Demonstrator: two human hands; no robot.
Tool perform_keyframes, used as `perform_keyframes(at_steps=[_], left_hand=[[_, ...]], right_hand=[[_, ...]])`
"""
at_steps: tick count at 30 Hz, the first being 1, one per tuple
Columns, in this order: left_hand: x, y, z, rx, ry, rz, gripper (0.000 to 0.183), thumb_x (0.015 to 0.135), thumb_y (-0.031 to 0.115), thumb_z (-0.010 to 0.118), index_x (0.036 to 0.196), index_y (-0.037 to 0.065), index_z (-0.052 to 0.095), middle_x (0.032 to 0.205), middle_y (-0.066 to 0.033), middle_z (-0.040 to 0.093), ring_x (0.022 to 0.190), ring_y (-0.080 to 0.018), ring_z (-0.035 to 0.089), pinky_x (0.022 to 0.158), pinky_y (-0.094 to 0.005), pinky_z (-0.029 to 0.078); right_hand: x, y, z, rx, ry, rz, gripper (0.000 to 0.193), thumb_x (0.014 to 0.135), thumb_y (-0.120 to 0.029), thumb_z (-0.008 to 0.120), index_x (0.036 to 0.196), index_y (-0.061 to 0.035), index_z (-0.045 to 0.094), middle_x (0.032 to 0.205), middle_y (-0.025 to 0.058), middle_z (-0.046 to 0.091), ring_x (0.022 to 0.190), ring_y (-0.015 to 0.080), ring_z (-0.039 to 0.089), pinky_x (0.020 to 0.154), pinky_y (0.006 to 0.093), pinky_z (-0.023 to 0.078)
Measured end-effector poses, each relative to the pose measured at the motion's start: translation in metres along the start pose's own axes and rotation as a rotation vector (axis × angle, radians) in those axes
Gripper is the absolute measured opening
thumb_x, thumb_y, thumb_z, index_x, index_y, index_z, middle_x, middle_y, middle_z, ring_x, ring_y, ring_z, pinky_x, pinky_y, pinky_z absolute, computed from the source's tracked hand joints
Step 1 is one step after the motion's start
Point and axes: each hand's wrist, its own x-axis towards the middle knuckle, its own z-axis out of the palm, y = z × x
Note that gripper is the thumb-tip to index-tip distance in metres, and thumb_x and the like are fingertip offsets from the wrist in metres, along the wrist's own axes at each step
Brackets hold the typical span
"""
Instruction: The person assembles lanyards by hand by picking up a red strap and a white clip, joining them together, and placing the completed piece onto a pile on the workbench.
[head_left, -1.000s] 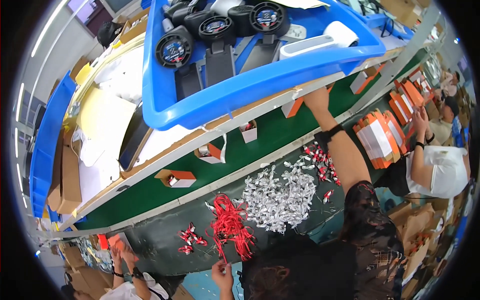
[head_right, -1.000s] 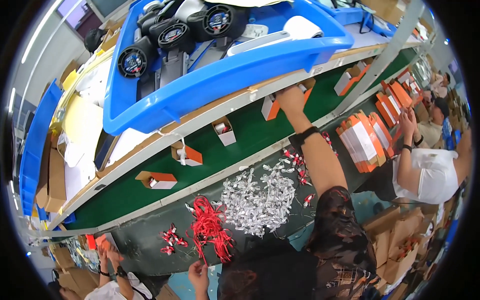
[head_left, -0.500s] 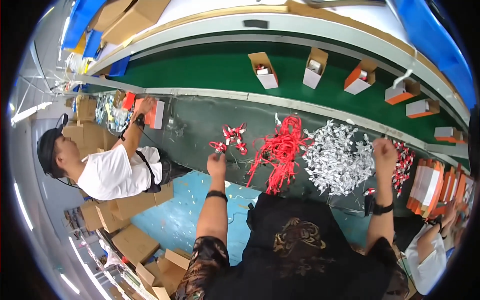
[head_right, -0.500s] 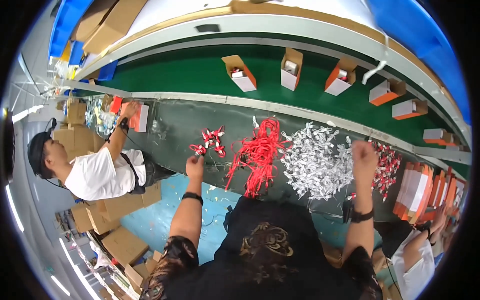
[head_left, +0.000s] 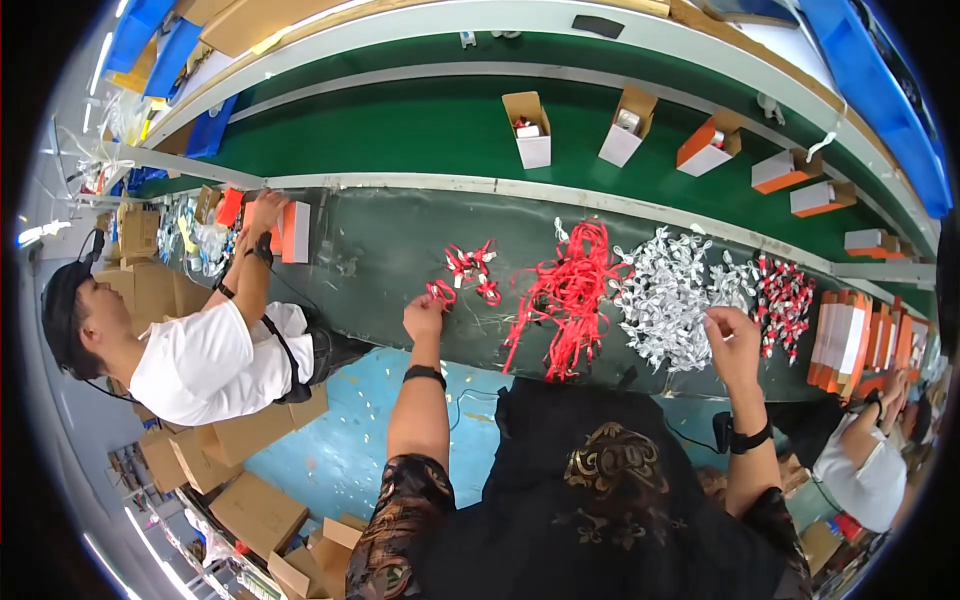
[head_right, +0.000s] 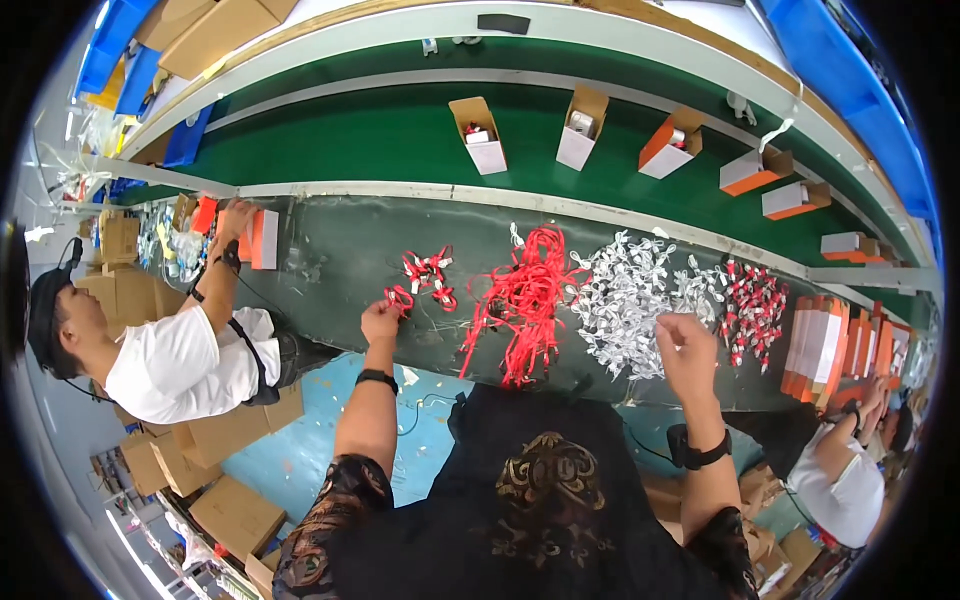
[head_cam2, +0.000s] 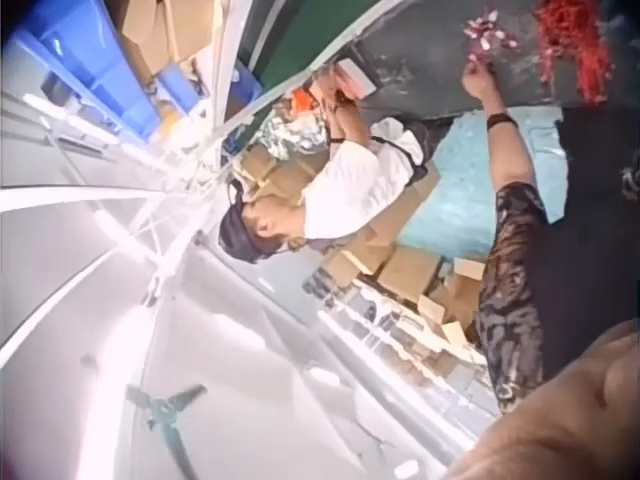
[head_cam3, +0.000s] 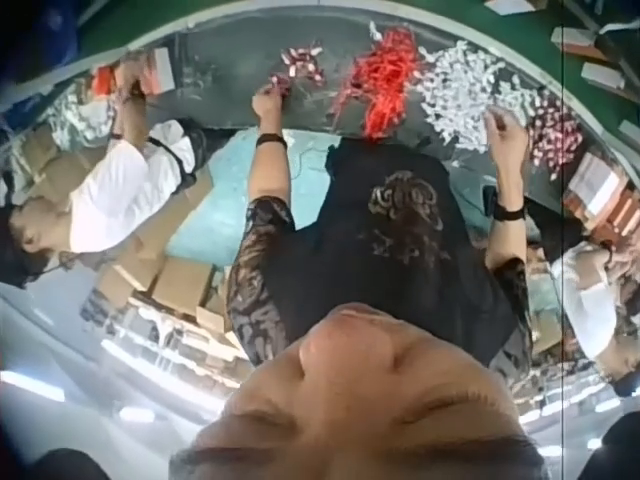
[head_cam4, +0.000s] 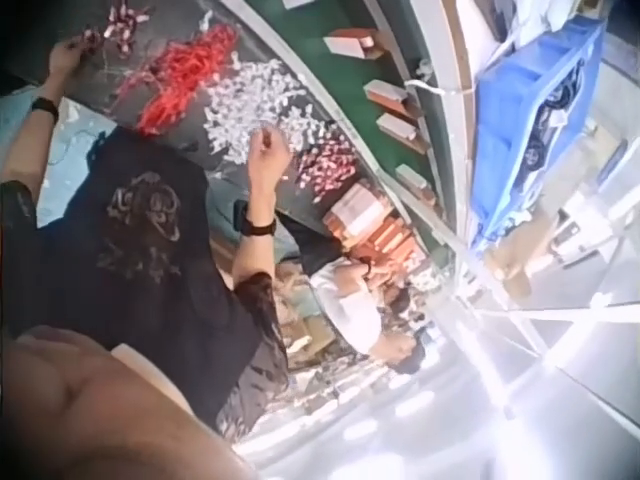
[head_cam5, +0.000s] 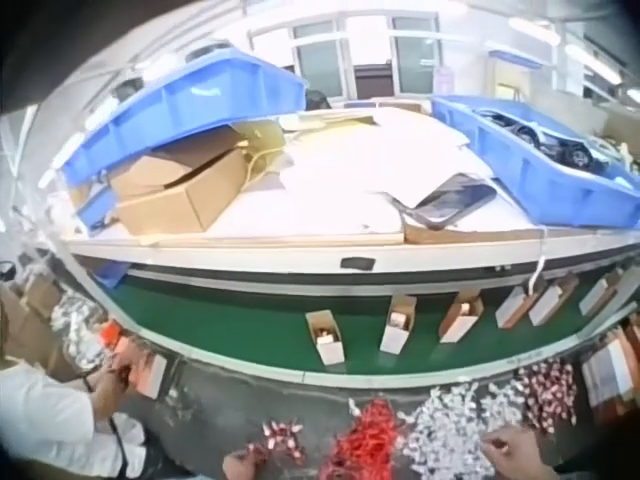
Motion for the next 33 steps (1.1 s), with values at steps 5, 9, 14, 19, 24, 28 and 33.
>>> perform_keyframes(at_steps=[5,9,14,19,24,28,33], left_hand=[[-0.075,0.059,-0.033,-0.847,-0.311,-0.022,0.013,0.085,0.006,0.068,0.097,0.003,0.067,0.078,-0.0023,0.066,0.067,-0.0089,0.061,0.06,-0.0226,0.049],[-0.145,0.134,-0.06,-1.224,-0.604,-0.025,0.012,0.087,-0.003,0.063,0.099,0.003,0.065,0.086,-0.0038,0.067,0.071,-0.0123,0.063,0.064,-0.0261,0.053],[-0.209,0.2,-0.077,-1.301,-1.106,-0.053,0.013,0.087,-0.002,0.062,0.097,0.005,0.063,0.084,-0.0053,0.066,0.072,-0.0155,0.063,0.072,-0.031,0.053],[-0.252,0.235,-0.077,-1.07,-1.352,0.095,0.015,0.084,0.0,0.068,0.098,0.005,0.065,0.082,-0.0053,0.067,0.075,-0.0154,0.065,0.069,-0.03,0.053],[-0.292,0.273,-0.051,-1.092,-1.19,0.056,0.016,0.084,-0.001,0.066,0.099,0.004,0.065,0.089,-0.0066,0.069,0.077,-0.0159,0.065,0.07,-0.0301,0.053],[-0.303,0.283,-0.025,-1.05,-0.914,0.128,0.013,0.087,-0.004,0.062,0.099,0.001,0.064,0.09,-0.0077,0.069,0.075,-0.0143,0.065,0.068,-0.0275,0.053],[-0.321,0.284,0.02,-0.888,-0.43,0.454,0.014,0.086,-0.004,0.066,0.099,-0.001,0.064,0.081,-0.0043,0.067,0.064,-0.0075,0.06,0.059,-0.0197,0.048]], right_hand=[[-0.012,-0.035,0.049,0.1,-0.094,-0.028,0.018,0.084,-0.004,0.068,0.102,-0.0032,0.068,0.082,0.005,0.065,0.067,0.0092,0.059,0.061,0.0245,0.048],[-0.007,-0.052,0.104,0.489,-0.447,0.163,0.043,0.089,-0.013,0.068,0.129,-0.0066,0.054,0.097,0.0047,0.067,0.074,0.0114,0.062,0.064,0.024,0.049],[0.011,-0.063,0.132,0.902,-0.574,0.648,0.06,0.098,-0.047,0.045,0.143,-0.0074,0.038,0.13,0.011,0.055,0.106,0.0186,0.059,0.086,0.0349,0.048],[0.036,-0.037,0.096,1.64,-0.674,0.405,0.082,0.094,-0.069,0.027,0.148,-0.0086,0.031,0.142,0.0141,0.047,0.132,0.027,0.044,0.103,0.0483,0.039],[0.016,-0.026,0.056,1.809,-1.06,0.341,0.061,0.099,-0.054,0.038,0.146,-0.0148,0.036,0.131,0.0078,0.056,0.101,0.0212,0.063,0.081,0.0395,0.051],[0.002,-0.021,0.022,1.169,-1.092,0.203,0.035,0.098,-0.03,0.055,0.127,-0.0112,0.052,0.092,0.004,0.064,0.065,0.0197,0.059,0.058,0.0366,0.047],[-0.024,-0.02,-0.021,-0.055,-0.316,-0.428,0.015,0.089,-0.021,0.059,0.089,-0.0062,0.058,0.076,0.0108,0.064,0.068,0.0238,0.065,0.059,0.0381,0.05]])
